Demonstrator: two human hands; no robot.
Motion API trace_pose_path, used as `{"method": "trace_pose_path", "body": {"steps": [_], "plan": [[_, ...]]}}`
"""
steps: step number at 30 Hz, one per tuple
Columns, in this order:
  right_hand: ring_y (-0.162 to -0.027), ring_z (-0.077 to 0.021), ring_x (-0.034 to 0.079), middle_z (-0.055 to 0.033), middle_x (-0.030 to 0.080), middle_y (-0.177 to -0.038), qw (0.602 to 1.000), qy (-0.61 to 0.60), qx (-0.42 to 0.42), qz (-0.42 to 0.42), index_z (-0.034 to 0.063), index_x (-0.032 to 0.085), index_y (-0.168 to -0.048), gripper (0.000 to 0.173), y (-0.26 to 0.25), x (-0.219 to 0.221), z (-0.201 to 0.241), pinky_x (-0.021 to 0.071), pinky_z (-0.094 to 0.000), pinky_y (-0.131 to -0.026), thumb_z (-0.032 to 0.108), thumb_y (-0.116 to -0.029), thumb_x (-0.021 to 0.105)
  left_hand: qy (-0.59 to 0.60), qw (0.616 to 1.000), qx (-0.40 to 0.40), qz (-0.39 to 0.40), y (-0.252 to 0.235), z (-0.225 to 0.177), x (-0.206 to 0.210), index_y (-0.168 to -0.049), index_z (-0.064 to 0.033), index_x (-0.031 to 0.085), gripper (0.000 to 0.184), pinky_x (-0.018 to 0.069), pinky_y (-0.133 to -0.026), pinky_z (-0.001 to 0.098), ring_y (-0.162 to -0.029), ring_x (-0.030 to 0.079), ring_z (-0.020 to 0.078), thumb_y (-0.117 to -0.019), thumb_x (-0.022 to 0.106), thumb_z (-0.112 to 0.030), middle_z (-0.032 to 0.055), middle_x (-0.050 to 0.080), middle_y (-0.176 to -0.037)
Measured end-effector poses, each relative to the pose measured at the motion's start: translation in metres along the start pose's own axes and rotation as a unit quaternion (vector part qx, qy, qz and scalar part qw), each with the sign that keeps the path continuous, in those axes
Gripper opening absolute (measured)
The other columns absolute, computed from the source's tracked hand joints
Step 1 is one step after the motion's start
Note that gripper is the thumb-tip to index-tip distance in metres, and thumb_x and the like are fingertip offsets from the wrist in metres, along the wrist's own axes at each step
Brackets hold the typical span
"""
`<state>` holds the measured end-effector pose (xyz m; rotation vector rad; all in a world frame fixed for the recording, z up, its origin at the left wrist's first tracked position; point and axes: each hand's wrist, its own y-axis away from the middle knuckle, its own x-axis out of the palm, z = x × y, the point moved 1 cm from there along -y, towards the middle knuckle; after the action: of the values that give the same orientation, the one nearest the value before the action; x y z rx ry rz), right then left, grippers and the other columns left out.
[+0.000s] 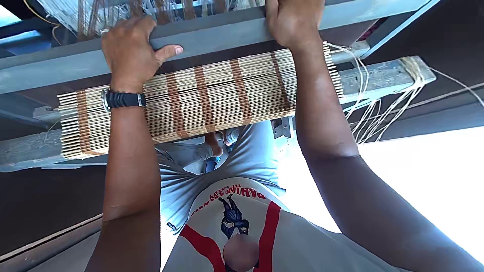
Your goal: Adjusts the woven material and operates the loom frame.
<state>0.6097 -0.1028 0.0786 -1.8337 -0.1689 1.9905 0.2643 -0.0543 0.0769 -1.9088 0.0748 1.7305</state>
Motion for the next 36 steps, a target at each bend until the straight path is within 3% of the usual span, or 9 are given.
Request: {"method": "trace_pose_path", "body": {"steps": [5, 10, 16, 26, 29, 33, 36], "plan": [[-0.113, -0.0377, 0.068, -0.0177, 0.074, -0.107, 1.000, 0.005, 0.001, 0.004, 0.0061, 0.070, -0.096, 0.069, 0.000, -0.001, 0.001, 0.0438, -0.0633, -0.096, 0.048, -0.1072, 0.016, 0.007, 1.000, 0.003, -0.001, 0.001, -0.001, 0.000, -0.128, -0.0098, 0.063, 0.089, 0.0455, -0.093, 0.0728, -0.119, 0.061, 0.0484, -0.0854, 0.048, -0.087, 0.0230, 0.067, -0.125], [-0.108, -0.0380, 0.068, -0.0188, 0.073, -0.098, 1.000, 0.000, -0.005, 0.003, 0.0044, 0.068, -0.089, 0.068, 0.003, -0.006, 0.002, 0.0443, -0.0600, -0.095, 0.048, -0.1084, 0.019, 0.012, 1.000, 0.006, -0.001, 0.002, 0.000, -0.001, -0.130, -0.0086, 0.062, 0.091, 0.0454, -0.091, 0.0739, -0.119, 0.061, 0.0497, -0.0857, 0.048, -0.087, 0.0252, 0.066, -0.124], [-0.106, -0.0354, 0.069, -0.0166, 0.074, -0.098, 1.000, -0.003, -0.010, 0.012, 0.0075, 0.070, -0.091, 0.065, 0.004, -0.006, 0.002, 0.0443, -0.0586, -0.095, 0.046, -0.1078, 0.021, 0.025, 1.000, 0.003, 0.002, 0.004, -0.002, -0.004, -0.129, -0.0081, 0.063, 0.088, 0.0449, -0.090, 0.0757, -0.120, 0.060, 0.0523, -0.0862, 0.052, -0.084, 0.0266, 0.066, -0.124], [-0.101, -0.0400, 0.070, -0.0197, 0.073, -0.093, 1.000, -0.009, -0.016, -0.016, 0.0051, 0.066, -0.083, 0.067, -0.002, -0.003, 0.001, 0.0460, -0.0631, -0.086, 0.049, -0.1068, 0.021, 0.008, 1.000, -0.002, -0.021, 0.002, 0.002, -0.001, -0.124, -0.0084, 0.066, 0.087, 0.0481, -0.087, 0.0716, -0.114, 0.065, 0.0478, -0.0838, 0.054, -0.085, 0.0233, 0.069, -0.118], [-0.109, -0.0435, 0.068, -0.0226, 0.073, -0.103, 1.000, -0.012, 0.007, 0.009, 0.0048, 0.069, -0.091, 0.064, -0.016, 0.002, 0.002, 0.0456, -0.0667, -0.088, 0.047, -0.1044, 0.023, 0.008, 1.000, -0.007, -0.014, -0.012, 0.005, 0.003, -0.122, -0.0106, 0.067, 0.083, 0.0479, -0.088, 0.0711, -0.113, 0.066, 0.0466, -0.0840, 0.055, -0.084, 0.0219, 0.070, -0.117], [-0.121, -0.0439, 0.063, -0.0235, 0.071, -0.117, 0.999, -0.021, 0.003, 0.043, 0.0048, 0.071, -0.105, 0.065, -0.034, 0.002, 0.006, 0.0418, -0.0677, -0.098, 0.046, -0.1056, 0.021, 0.009, 0.999, -0.033, 0.001, -0.032, 0.006, 0.006, -0.120, -0.0096, 0.067, 0.080, 0.0471, -0.093, 0.0706, -0.117, 0.063, 0.0459, -0.0845, 0.059, -0.081, 0.0211, 0.069, -0.120], [-0.124, -0.0465, 0.061, -0.0260, 0.069, -0.120, 0.998, -0.022, -0.014, 0.051, 0.0035, 0.069, -0.110, 0.068, -0.016, -0.005, 0.003, 0.0408, -0.0694, -0.100, 0.049, -0.1072, 0.019, 0.003, 0.999, -0.031, 0.014, -0.015, 0.000, -0.003, -0.120, -0.0088, 0.065, 0.080, 0.0466, -0.093, 0.0693, -0.120, 0.062, 0.0453, -0.0857, 0.057, -0.081, 0.0215, 0.068, -0.121]]}}
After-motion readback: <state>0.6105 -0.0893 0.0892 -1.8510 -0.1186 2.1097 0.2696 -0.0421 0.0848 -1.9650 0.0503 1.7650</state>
